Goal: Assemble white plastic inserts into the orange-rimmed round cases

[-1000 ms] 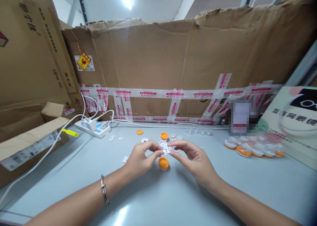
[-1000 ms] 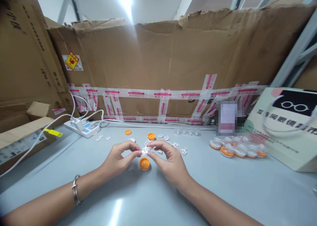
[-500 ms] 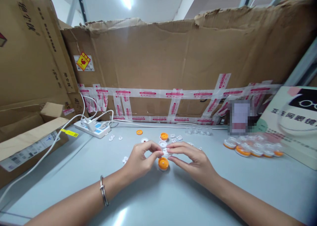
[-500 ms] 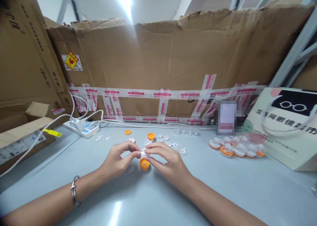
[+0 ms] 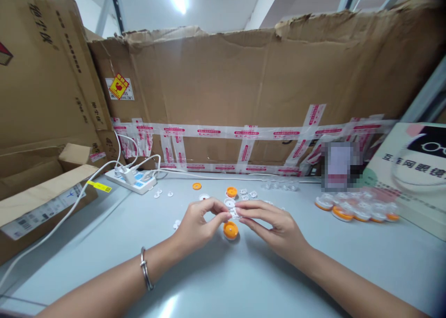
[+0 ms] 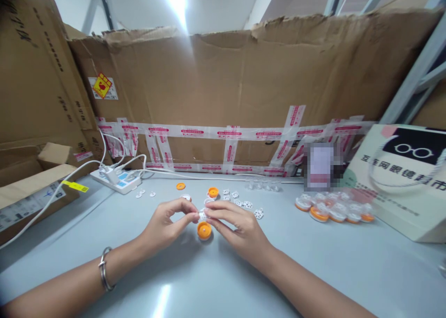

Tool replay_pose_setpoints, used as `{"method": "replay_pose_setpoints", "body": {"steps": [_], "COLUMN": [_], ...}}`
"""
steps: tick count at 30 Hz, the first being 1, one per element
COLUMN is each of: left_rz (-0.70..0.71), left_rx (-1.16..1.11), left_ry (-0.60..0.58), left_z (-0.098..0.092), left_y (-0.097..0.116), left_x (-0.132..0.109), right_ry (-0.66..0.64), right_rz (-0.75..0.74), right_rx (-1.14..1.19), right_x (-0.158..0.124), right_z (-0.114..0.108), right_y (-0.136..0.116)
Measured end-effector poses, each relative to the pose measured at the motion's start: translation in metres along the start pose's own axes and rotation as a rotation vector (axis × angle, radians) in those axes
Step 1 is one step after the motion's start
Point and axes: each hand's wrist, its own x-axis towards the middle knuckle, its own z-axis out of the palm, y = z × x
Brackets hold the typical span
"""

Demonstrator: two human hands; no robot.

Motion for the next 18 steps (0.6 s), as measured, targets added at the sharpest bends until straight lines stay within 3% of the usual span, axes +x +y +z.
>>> {"method": "replay_pose_setpoints", "body": {"steps": [4,7,18], "left_rz": [-0.001,0.001,0.031], "left_rx": [0.006,0.006,0.02], "left_ry": [0.004,0.002,-0.002], "left_z": [-0.0001,0.0005,0.0013], "left_y": [-0.0006,-0.0007,0.0003], "left_x": [0.0005,-0.0003,-0.0021], "right_ry": [-0.024,-0.009,-0.016], "right_rz": [0.201,0.272,0.188], "right_rx": [0.092,0.126,0.083], "right_x": [0.0018,0.0029,0.0043], "right_z": [-0.0006,0.0003,0.0008], "right_y": [-0.0017,-0.0045,-0.0075]}}
